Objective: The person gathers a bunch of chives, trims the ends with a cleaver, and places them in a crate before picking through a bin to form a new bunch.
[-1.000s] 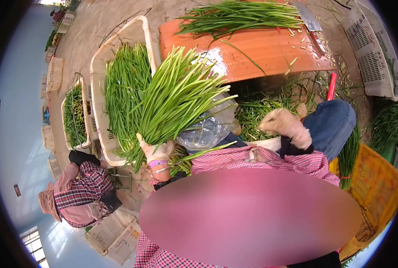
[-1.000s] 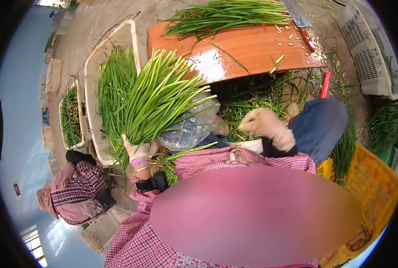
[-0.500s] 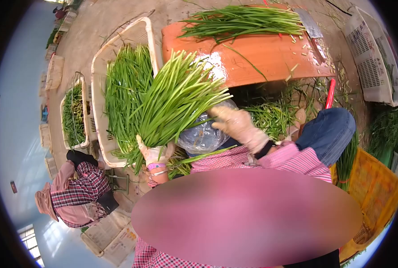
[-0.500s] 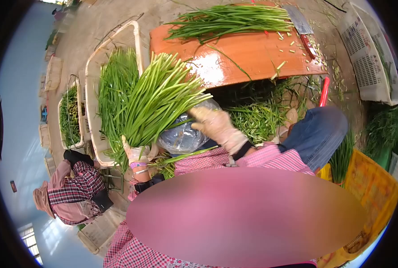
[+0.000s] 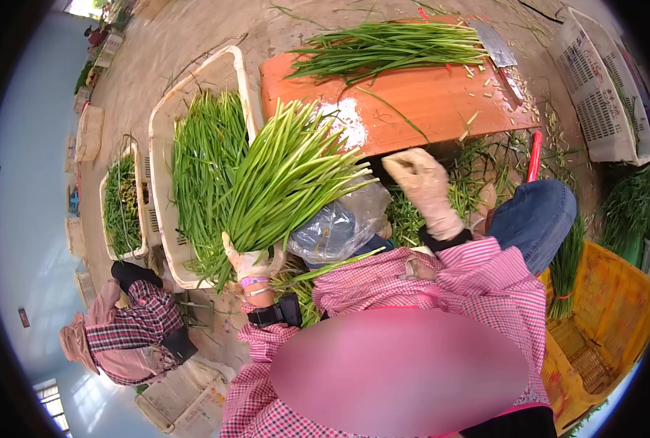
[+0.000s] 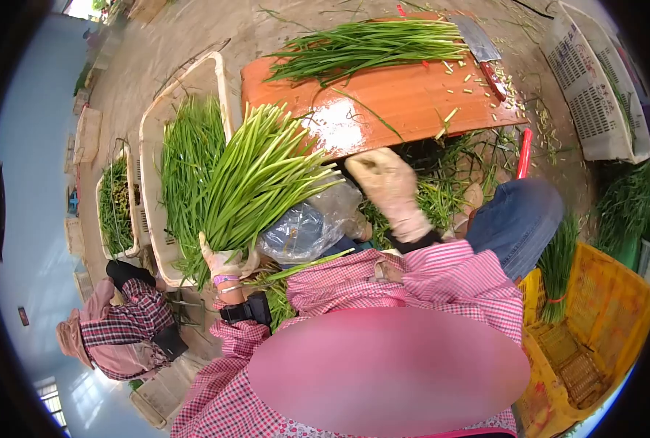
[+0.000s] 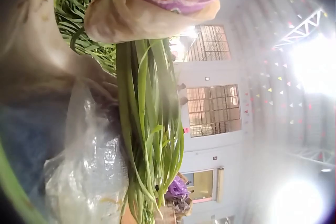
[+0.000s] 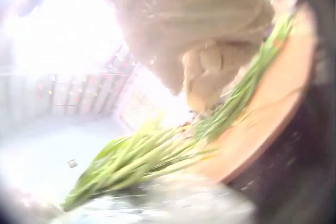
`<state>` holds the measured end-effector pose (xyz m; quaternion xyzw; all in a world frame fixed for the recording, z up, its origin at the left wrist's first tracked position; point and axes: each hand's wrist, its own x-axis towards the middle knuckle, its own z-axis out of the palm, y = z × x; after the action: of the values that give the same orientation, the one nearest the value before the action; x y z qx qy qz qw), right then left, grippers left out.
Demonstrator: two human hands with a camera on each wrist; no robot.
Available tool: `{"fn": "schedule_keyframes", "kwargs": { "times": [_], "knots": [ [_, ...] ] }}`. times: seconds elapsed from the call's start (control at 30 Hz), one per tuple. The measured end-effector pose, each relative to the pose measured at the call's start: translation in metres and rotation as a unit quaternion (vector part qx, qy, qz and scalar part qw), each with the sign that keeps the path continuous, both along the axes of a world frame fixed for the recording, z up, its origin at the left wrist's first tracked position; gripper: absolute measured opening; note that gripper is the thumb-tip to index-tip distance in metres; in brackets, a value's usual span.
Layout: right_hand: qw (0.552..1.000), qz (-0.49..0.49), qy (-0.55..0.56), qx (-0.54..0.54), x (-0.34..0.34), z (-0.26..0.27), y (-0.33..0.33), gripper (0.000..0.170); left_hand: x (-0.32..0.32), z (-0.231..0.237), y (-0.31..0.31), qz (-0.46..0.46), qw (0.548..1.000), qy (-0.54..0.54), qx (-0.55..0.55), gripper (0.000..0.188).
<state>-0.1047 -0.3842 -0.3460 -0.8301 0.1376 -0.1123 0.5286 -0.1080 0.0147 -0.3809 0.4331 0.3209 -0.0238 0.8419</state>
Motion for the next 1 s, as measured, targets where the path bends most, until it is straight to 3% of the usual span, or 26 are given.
{"fn": "schedule_keyframes", "kwargs": {
  "times": [0.13, 0.17, 0.33, 0.4, 0.47, 0.5, 0.6, 0.63, 0.77, 0.8, 0.83, 0.87, 0.93, 0.97, 1.0],
  "knots": [
    [0.978, 0.109, 0.17, -0.056, 0.03, 0.003, 0.051, 0.043, -0.003, -0.001, 0.008, -0.038, 0.999, -0.007, 0.009, 0.044],
    [0.987, 0.099, 0.124, -0.021, 0.033, -0.005, 0.06, 0.051, -0.004, 0.0, 0.009, -0.058, 0.998, -0.02, 0.006, 0.044],
    [0.979, 0.104, 0.149, 0.093, 0.025, -0.02, 0.062, 0.04, -0.002, -0.008, 0.017, -0.12, 0.988, -0.093, 0.008, 0.045],
    [0.969, 0.089, 0.135, 0.188, 0.016, -0.036, 0.066, 0.037, 0.0, -0.012, 0.013, -0.07, 0.99, -0.117, -0.031, 0.048],
    [0.943, 0.06, 0.074, 0.319, 0.014, -0.072, 0.079, 0.035, 0.005, -0.003, 0.001, -0.045, 0.994, -0.095, -0.003, 0.049],
    [0.943, 0.081, 0.075, 0.315, 0.013, -0.051, 0.075, 0.031, 0.007, 0.007, -0.008, -0.024, 0.997, -0.079, 0.003, 0.05],
    [0.978, 0.125, 0.118, 0.117, 0.014, -0.034, 0.065, 0.03, 0.013, 0.023, -0.019, 0.037, 0.998, -0.045, 0.005, 0.049],
    [0.989, 0.124, 0.08, -0.016, 0.012, -0.042, 0.065, 0.032, 0.014, 0.021, -0.014, 0.041, 0.998, -0.049, 0.014, 0.049],
    [0.989, 0.047, 0.071, -0.124, 0.005, -0.052, 0.047, 0.026, 0.021, 0.02, -0.01, 0.038, 0.995, -0.094, -0.022, 0.05],
    [0.99, 0.017, 0.079, -0.119, 0.004, -0.047, 0.042, 0.021, 0.018, 0.012, -0.011, 0.025, 0.986, -0.115, 0.121, 0.051],
    [0.976, 0.03, 0.098, -0.191, 0.006, -0.053, 0.035, 0.021, 0.013, 0.002, -0.014, 0.013, 0.956, -0.132, 0.262, 0.054],
    [0.957, 0.043, 0.118, -0.261, 0.006, -0.063, 0.026, 0.022, 0.014, -0.001, -0.008, -0.015, 0.941, -0.131, 0.312, 0.059],
    [0.963, -0.029, 0.151, -0.222, -0.001, -0.097, 0.004, 0.022, 0.018, 0.0, -0.002, -0.063, 0.9, -0.13, 0.411, 0.073],
    [0.942, -0.068, 0.186, -0.271, -0.003, -0.113, -0.009, 0.024, 0.019, -0.001, -0.002, -0.081, 0.889, -0.139, 0.43, 0.07],
    [0.904, -0.043, 0.256, -0.339, -0.008, -0.122, -0.027, 0.027, 0.019, -0.001, 0.0, -0.097, 0.876, -0.146, 0.449, 0.068]
  ]
}}
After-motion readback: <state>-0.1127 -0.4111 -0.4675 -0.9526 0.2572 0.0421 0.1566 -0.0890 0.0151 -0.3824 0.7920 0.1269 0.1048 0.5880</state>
